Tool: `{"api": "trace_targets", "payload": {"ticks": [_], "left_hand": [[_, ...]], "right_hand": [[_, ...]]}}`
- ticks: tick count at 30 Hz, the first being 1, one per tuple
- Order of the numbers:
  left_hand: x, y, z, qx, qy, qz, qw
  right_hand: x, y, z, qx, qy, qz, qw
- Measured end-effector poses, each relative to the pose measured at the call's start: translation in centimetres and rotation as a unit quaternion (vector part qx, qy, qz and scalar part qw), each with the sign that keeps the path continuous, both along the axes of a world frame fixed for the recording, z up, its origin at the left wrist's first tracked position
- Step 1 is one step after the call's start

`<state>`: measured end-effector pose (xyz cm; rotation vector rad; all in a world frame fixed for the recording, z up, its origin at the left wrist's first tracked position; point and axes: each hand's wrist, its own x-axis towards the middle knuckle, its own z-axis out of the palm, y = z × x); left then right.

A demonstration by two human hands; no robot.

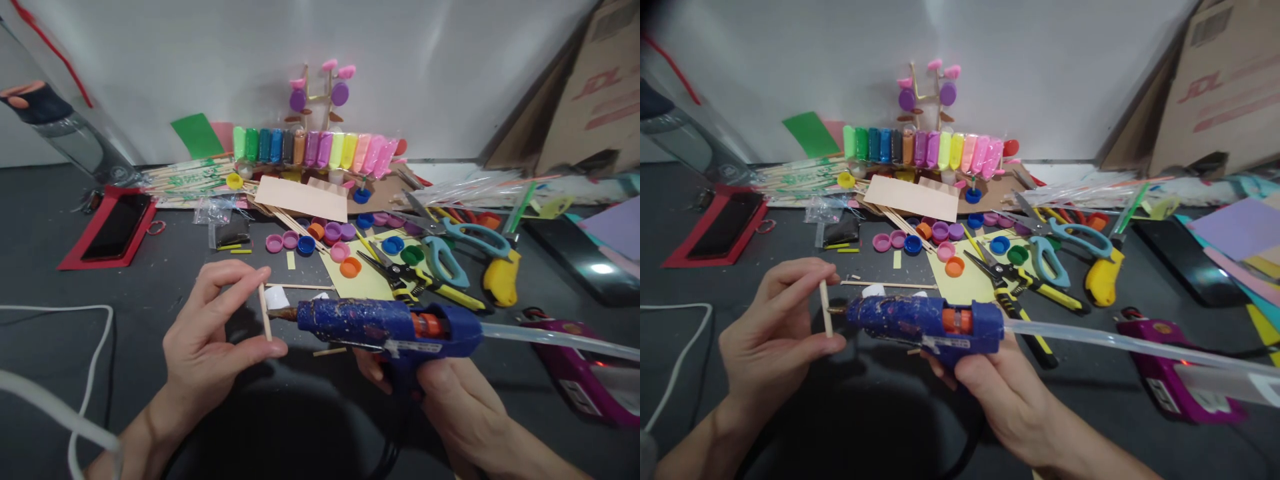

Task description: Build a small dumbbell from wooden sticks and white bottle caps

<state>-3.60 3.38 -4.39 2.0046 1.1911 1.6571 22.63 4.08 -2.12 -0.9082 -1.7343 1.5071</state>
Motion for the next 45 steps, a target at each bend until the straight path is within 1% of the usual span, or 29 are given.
{"api": "trace_targets", "payload": {"ticks": [7, 15, 19, 22, 25, 29, 33, 41, 45], "left_hand": [[-0.08, -0.02, 0.03, -0.011, 0.002, 0.012, 1.0], [-0.21, 0.08, -0.15, -0.004, 0.002, 0.012, 1.0], [-0.21, 0.19, -0.16, 0.007, -0.008, 0.008, 1.0], [-0.19, 0.26, -0.09, 0.011, -0.013, 0.009, 1.0], [-0.2, 0.29, -0.11, 0.009, -0.017, 0.014, 1.0], [-0.25, 0.25, -0.19, 0.004, -0.024, 0.021, 0.999], [-0.28, 0.24, -0.2, 0.001, -0.02, 0.024, 0.999], [-0.36, 0.42, -0.34, 0.019, -0.024, 0.014, 0.999], [-0.39, 0.4, -0.34, 0.021, -0.017, 0.026, 0.999]], "right_hand": [[0.25, -0.22, -0.71, 0.006, -0.002, -0.008, 1.0], [0.2, -0.05, -0.11, 0.007, -0.009, -0.002, 1.0], [0.32, -0.22, -0.25, 0.002, -0.019, -0.009, 1.0], [0.4, -0.22, -0.5, -0.009, -0.014, 0.01, 1.0], [0.34, -0.28, -0.54, -0.01, -0.011, 0.005, 1.0], [0.19, -0.28, -0.18, 0.012, -0.022, 0.005, 1.0], [0.11, -0.23, 0.09, -0.008, -0.022, -0.014, 1.0], [0.35, -0.19, -0.46, -0.013, 0.001, 0.006, 1.0], [0.24, -0.15, -0.45, -0.006, -0.003, 0.009, 1.0]]}}
